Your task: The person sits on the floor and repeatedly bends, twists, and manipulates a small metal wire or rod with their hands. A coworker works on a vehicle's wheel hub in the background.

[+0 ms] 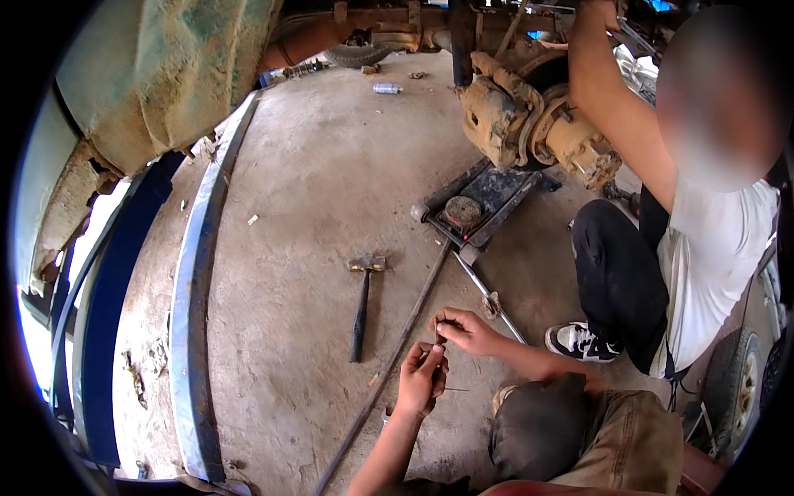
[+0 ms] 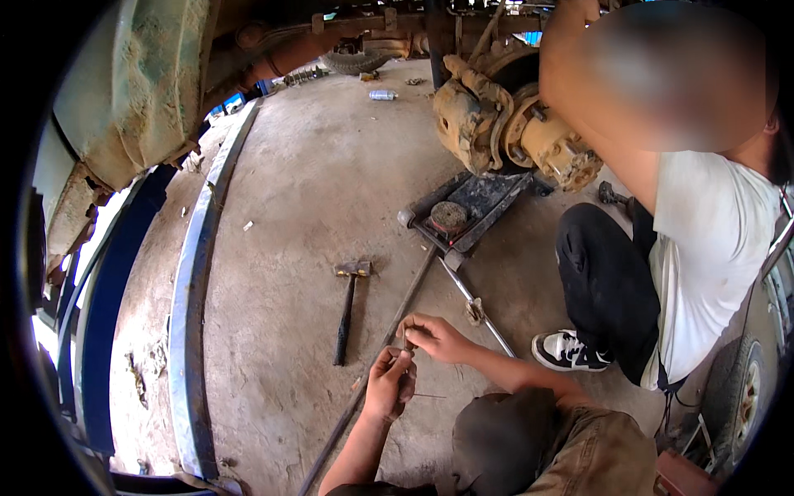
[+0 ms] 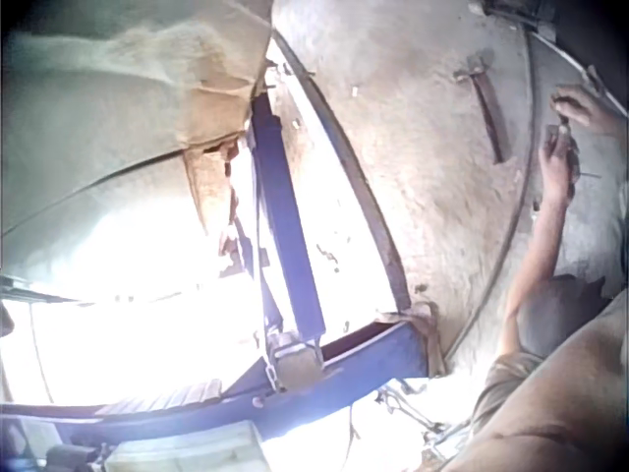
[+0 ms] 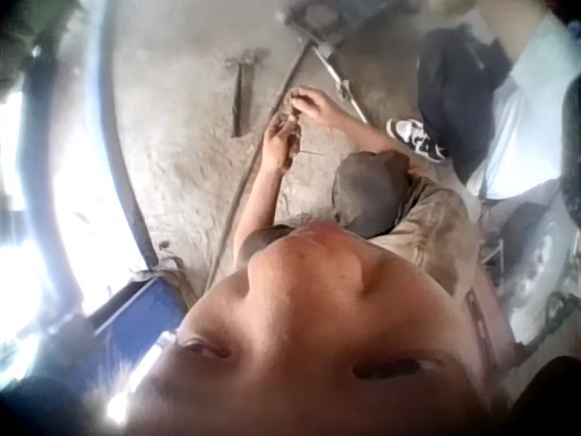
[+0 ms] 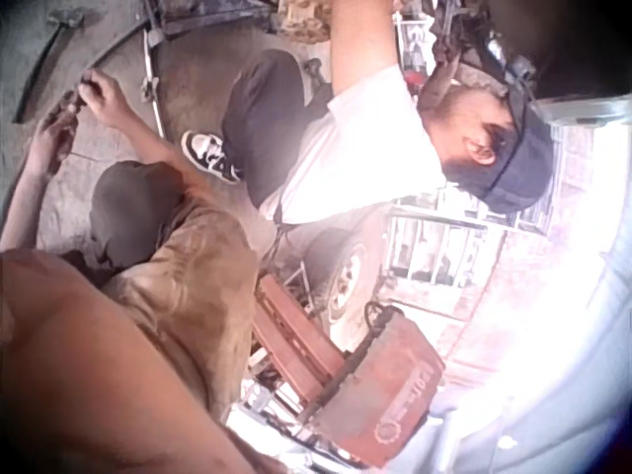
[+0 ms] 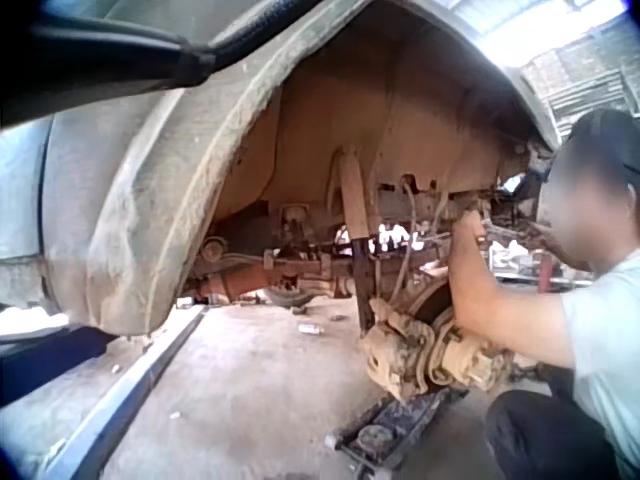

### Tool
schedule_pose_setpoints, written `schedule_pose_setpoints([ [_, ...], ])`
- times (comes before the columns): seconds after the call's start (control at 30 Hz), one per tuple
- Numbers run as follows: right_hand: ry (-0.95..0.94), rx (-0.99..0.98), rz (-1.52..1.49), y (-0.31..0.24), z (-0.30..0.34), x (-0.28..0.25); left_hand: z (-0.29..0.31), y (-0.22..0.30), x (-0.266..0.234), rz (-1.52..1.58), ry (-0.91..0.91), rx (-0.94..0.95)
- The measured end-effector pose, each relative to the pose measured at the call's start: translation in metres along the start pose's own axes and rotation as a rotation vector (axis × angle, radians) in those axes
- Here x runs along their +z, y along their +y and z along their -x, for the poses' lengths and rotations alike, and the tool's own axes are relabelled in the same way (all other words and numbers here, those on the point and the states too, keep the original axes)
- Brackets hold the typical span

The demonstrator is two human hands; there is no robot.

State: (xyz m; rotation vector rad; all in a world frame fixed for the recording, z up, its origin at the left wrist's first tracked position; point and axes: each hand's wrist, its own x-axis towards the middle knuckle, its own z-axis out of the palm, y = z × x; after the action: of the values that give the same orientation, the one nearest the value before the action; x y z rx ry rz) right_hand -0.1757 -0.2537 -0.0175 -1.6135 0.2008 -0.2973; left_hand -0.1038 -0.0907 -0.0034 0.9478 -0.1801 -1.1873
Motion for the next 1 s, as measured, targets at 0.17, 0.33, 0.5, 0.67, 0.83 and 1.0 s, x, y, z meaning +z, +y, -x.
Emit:
schedule_pose_setpoints([
  [0.17,-0.072,0.034,-0.185,-0.008,-0.005,0.004,0.006,0.008,-0.004,0.137,-0.044,-0.027],
  [0.33,-0.07,0.153,-0.502,-0.003,0.0,-0.002,0.004,0.01,-0.002,0.185,-0.131,-0.087],
  [0.5,-0.117,0.251,-0.801,0.0,0.001,0.011,0.004,0.006,-0.008,0.2,-0.146,-0.121],
  [0.67,-0.145,0.28,-0.823,0.005,0.003,0.012,0.0,0.0,-0.013,0.214,-0.136,-0.14],
  [0.83,-0.094,0.325,-0.946,0.008,0.003,0.018,-0.002,-0.003,-0.013,0.246,-0.093,-0.122],
  [1.0,-0.095,0.303,-0.927,0.015,0.005,0.017,-0.004,-0.001,-0.006,0.197,-0.041,-0.082],
])
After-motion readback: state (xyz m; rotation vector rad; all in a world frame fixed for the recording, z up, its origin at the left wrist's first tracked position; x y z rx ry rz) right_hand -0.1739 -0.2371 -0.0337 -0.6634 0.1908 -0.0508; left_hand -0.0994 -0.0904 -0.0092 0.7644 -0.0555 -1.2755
